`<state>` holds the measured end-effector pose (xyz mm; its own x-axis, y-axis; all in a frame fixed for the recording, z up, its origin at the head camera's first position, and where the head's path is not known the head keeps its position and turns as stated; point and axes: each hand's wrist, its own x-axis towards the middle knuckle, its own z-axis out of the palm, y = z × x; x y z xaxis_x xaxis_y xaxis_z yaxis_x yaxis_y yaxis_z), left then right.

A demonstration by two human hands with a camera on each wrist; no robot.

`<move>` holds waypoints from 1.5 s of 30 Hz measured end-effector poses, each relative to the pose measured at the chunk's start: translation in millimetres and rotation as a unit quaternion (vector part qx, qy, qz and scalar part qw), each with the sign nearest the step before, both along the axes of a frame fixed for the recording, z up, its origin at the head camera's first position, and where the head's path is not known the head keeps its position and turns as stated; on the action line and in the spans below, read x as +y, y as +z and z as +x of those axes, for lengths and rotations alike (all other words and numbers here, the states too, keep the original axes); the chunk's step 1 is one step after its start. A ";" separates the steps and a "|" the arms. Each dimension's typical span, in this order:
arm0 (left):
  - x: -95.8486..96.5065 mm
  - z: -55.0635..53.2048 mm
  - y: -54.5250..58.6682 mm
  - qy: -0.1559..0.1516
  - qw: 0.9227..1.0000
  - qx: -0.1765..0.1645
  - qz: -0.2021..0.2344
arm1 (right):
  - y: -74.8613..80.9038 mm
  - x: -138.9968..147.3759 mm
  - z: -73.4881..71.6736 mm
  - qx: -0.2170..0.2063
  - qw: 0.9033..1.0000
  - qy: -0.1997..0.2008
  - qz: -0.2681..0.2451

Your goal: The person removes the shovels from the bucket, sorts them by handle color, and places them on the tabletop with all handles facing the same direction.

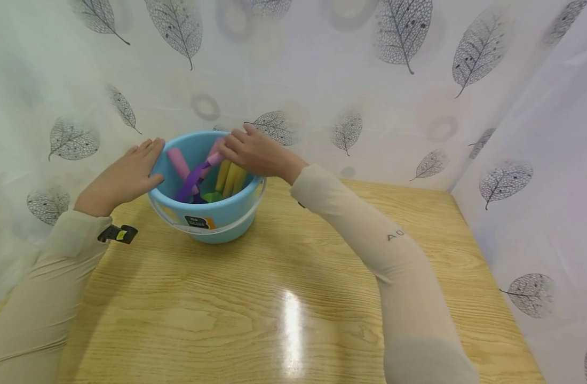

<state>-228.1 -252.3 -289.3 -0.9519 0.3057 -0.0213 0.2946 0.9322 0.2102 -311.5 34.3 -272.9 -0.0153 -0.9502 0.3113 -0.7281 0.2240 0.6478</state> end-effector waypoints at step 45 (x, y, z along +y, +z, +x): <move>-2.7 -1.6 -4.8 -0.005 1.000 0.009 0.008 | -10.1 24.3 12.0 -0.031 0.979 -0.064 -0.189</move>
<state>-229.7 -255.1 -294.1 -0.9491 0.3149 0.0000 0.3073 0.9260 0.2194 -299.5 58.6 -283.0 -0.1561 -0.7567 0.6349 -0.7143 0.5304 0.4566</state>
